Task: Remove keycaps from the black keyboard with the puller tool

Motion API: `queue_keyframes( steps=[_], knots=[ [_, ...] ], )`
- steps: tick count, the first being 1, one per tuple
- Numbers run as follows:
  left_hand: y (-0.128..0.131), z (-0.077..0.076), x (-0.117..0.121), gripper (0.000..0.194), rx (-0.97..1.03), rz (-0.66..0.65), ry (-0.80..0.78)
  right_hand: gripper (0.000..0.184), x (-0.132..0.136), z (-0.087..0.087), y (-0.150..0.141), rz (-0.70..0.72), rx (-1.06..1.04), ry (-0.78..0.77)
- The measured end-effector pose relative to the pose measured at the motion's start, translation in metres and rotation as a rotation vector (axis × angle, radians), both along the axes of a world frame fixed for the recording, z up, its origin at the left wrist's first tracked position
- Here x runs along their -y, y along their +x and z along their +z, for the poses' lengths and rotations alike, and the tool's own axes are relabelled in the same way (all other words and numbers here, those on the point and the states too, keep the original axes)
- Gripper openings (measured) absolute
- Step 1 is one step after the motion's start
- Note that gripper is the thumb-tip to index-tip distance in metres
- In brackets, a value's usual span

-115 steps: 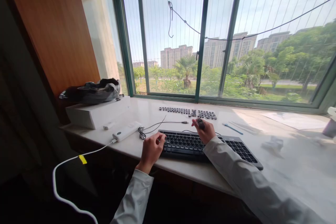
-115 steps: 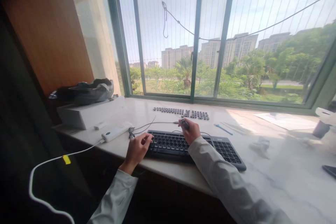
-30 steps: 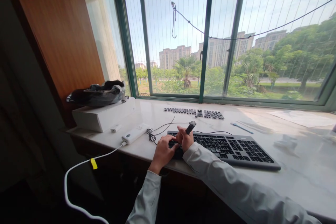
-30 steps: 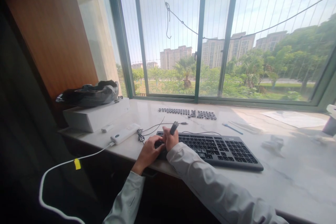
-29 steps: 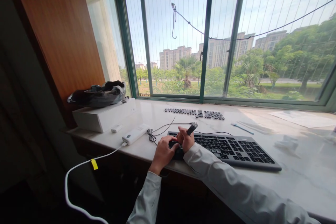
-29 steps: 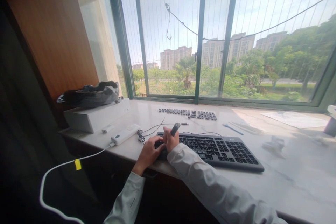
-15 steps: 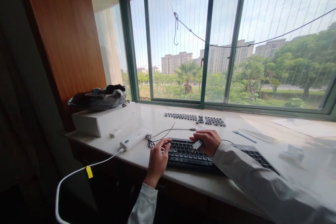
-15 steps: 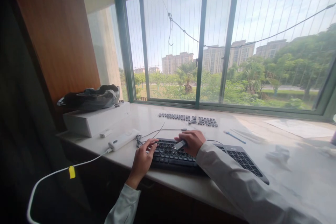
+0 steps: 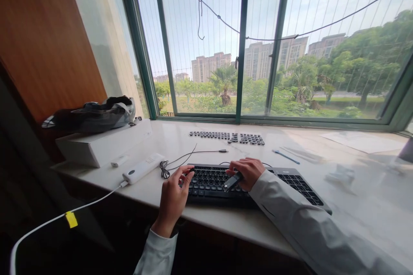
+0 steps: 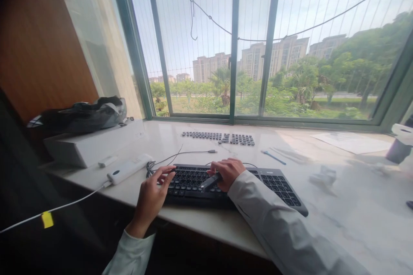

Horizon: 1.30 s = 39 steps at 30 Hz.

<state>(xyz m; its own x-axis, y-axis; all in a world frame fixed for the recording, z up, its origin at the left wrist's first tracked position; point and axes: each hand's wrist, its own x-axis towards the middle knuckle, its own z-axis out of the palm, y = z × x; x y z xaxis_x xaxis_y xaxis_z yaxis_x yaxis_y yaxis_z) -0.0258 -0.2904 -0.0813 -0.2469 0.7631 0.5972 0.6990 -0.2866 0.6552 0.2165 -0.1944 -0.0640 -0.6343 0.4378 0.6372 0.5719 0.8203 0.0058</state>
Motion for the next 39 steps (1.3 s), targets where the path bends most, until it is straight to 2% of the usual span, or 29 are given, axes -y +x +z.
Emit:
queue_keyframes(
  steps=[2, 7, 11, 18, 24, 28, 30, 32, 36, 39],
  knots=[
    [0.013, 0.009, 0.005, 0.028, -0.017, -0.043, -0.001, 0.017, 0.004, 0.0, -0.001, 0.078, -0.022, 0.025],
    [0.046, 0.03, 0.014, 0.028, 0.028, -0.258, -0.05, 0.018, 0.014, 0.002, -0.003, 0.262, -0.114, 0.077],
    [0.057, 0.031, 0.012, 0.029, 0.065, -0.271, -0.066, 0.026, 0.016, 0.004, -0.003, 0.35, -0.173, 0.087],
    [0.061, 0.025, 0.01, 0.024, 0.124, -0.297, -0.106, 0.02, 0.013, 0.003, -0.002, 0.35, -0.17, 0.112],
    [0.061, 0.026, 0.007, 0.019, 0.054, -0.298, -0.105, 0.022, 0.009, -0.002, -0.001, 0.287, -0.152, 0.102],
    [0.06, 0.032, 0.002, 0.014, 0.023, -0.299, -0.077, 0.019, 0.013, 0.001, 0.0, 0.27, -0.217, 0.109],
    [0.058, 0.041, -0.002, 0.014, 0.023, -0.273, -0.042, 0.017, 0.014, 0.002, 0.001, 0.23, -0.278, 0.1],
    [0.055, 0.056, -0.009, 0.017, 0.03, -0.179, 0.036, 0.016, 0.013, 0.003, 0.002, 0.18, -0.308, 0.094],
    [0.045, 0.102, -0.034, 0.017, -0.03, 0.024, 0.169, 0.016, 0.01, 0.003, 0.005, 0.108, -0.244, 0.153],
    [0.032, 0.135, -0.068, 0.018, -0.108, 0.108, 0.196, 0.017, 0.009, 0.003, 0.005, 0.102, -0.204, 0.2]
  ],
)
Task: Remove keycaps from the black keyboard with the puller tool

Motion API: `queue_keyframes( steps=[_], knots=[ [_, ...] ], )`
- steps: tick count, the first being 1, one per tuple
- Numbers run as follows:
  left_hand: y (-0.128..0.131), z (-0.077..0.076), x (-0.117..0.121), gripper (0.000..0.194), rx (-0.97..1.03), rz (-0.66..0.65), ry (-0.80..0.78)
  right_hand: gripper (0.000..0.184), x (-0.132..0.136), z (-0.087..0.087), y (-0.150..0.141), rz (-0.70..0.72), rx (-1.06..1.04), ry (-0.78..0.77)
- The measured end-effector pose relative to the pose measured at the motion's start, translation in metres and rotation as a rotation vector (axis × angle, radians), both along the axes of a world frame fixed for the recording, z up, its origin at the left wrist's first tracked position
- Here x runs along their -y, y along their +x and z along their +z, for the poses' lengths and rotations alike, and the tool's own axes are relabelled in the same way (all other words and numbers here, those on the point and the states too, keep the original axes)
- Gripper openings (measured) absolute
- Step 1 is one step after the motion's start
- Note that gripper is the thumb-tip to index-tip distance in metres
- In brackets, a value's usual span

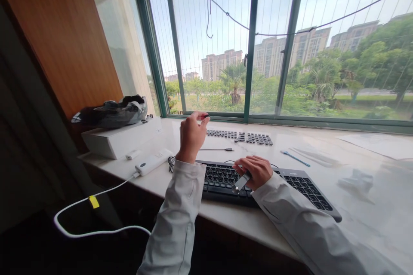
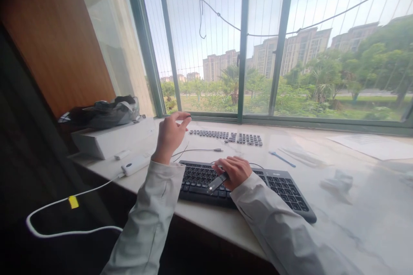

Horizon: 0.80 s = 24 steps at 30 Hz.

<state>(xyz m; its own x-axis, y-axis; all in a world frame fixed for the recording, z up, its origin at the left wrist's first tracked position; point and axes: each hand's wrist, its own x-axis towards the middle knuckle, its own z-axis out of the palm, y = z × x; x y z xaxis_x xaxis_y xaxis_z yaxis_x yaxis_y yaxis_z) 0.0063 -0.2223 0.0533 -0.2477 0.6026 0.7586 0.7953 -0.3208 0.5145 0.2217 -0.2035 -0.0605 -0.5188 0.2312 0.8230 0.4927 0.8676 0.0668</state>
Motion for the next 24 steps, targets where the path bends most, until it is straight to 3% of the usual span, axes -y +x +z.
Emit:
queue_keyframes(
  steps=[3, 6, 10, 14, 24],
  knots=[
    [-0.023, 0.017, -0.045, 0.02, -0.073, 0.033, -0.093, 0.017, 0.0, 0.001, -0.002, 0.009, 0.016, 0.014],
    [-0.052, 0.012, -0.093, 0.026, -0.18, 0.068, -0.365, 0.017, -0.001, 0.0, -0.005, 0.006, 0.035, 0.013],
    [-0.086, -0.019, -0.144, 0.019, -0.262, 0.027, -0.544, 0.017, -0.003, -0.003, -0.01, 0.014, 0.081, 0.005],
    [-0.108, -0.053, -0.18, 0.016, -0.343, -0.028, -0.65, 0.015, -0.005, -0.007, -0.012, 0.013, 0.109, -0.014],
    [-0.12, -0.109, -0.248, 0.019, -0.439, -0.073, -0.71, 0.012, -0.008, -0.011, -0.014, 0.041, 0.118, -0.061]
  ],
)
